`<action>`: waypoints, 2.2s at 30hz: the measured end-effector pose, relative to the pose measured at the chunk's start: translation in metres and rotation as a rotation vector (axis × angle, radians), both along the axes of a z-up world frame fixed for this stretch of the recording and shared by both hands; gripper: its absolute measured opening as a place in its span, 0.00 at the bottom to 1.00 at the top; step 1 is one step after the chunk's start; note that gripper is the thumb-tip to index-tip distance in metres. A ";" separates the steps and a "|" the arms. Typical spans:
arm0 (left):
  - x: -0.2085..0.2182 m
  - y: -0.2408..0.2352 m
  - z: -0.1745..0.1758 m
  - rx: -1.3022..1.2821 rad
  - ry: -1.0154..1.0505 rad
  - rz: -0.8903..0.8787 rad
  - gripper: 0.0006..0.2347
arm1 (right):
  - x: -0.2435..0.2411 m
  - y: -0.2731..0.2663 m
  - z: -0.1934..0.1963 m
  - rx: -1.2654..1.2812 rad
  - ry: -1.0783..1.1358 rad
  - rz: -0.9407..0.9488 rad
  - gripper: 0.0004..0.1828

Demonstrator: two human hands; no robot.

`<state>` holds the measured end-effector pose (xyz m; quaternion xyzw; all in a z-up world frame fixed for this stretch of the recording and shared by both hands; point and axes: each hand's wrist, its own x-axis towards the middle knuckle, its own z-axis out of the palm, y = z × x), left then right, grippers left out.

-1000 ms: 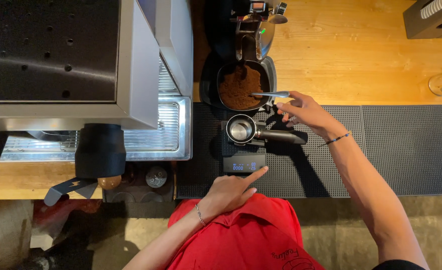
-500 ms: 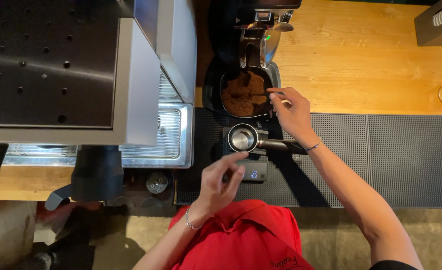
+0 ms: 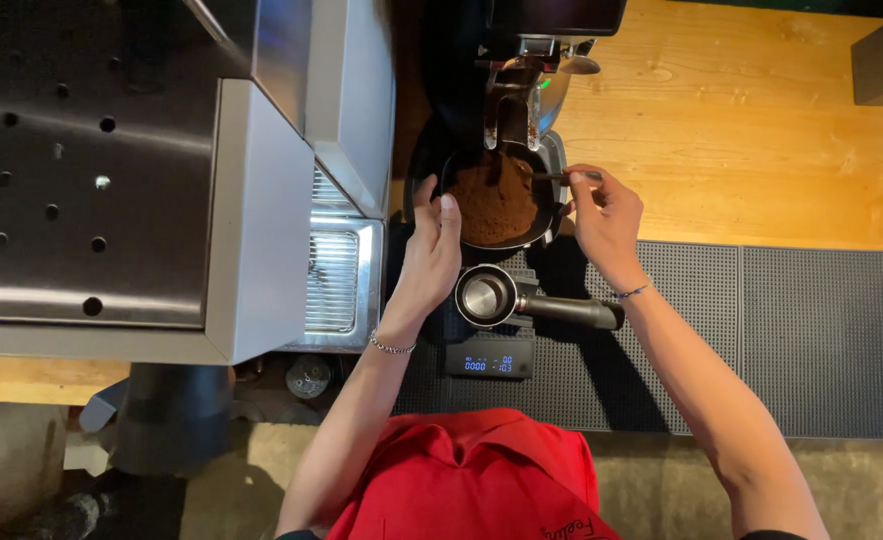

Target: The person scoops ground coffee into a portafilter basket, levels it, and tamps it using a tamper. They wipe the portafilter rim with a cloth and repeat the process for a second dose.

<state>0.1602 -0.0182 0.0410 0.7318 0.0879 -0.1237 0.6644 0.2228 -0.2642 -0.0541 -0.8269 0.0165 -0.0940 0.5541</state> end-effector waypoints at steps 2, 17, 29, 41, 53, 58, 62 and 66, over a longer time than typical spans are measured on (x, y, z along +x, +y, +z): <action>0.001 0.001 0.006 -0.007 0.009 0.009 0.32 | -0.001 0.009 0.016 0.044 0.092 -0.018 0.10; -0.026 0.005 -0.010 -0.034 -0.206 0.032 0.25 | 0.001 0.018 0.046 0.265 0.347 -0.056 0.10; -0.101 0.019 -0.106 0.005 -0.430 0.071 0.28 | -0.038 0.006 0.106 0.246 0.298 0.007 0.07; -0.124 0.031 -0.151 0.138 -0.531 0.091 0.30 | -0.077 0.013 0.125 0.094 0.294 0.100 0.07; -0.124 0.031 -0.153 0.196 -0.543 0.105 0.27 | -0.108 0.032 0.162 -0.343 -0.394 0.656 0.09; -0.124 0.030 -0.147 0.202 -0.546 0.099 0.27 | -0.101 0.007 0.164 -0.347 -0.391 0.592 0.06; -0.124 0.030 -0.142 0.189 -0.555 0.079 0.28 | -0.091 -0.004 0.155 -0.214 -0.256 0.339 0.06; -0.124 0.030 -0.141 0.184 -0.549 0.076 0.28 | -0.068 -0.012 0.135 0.002 -0.057 0.130 0.10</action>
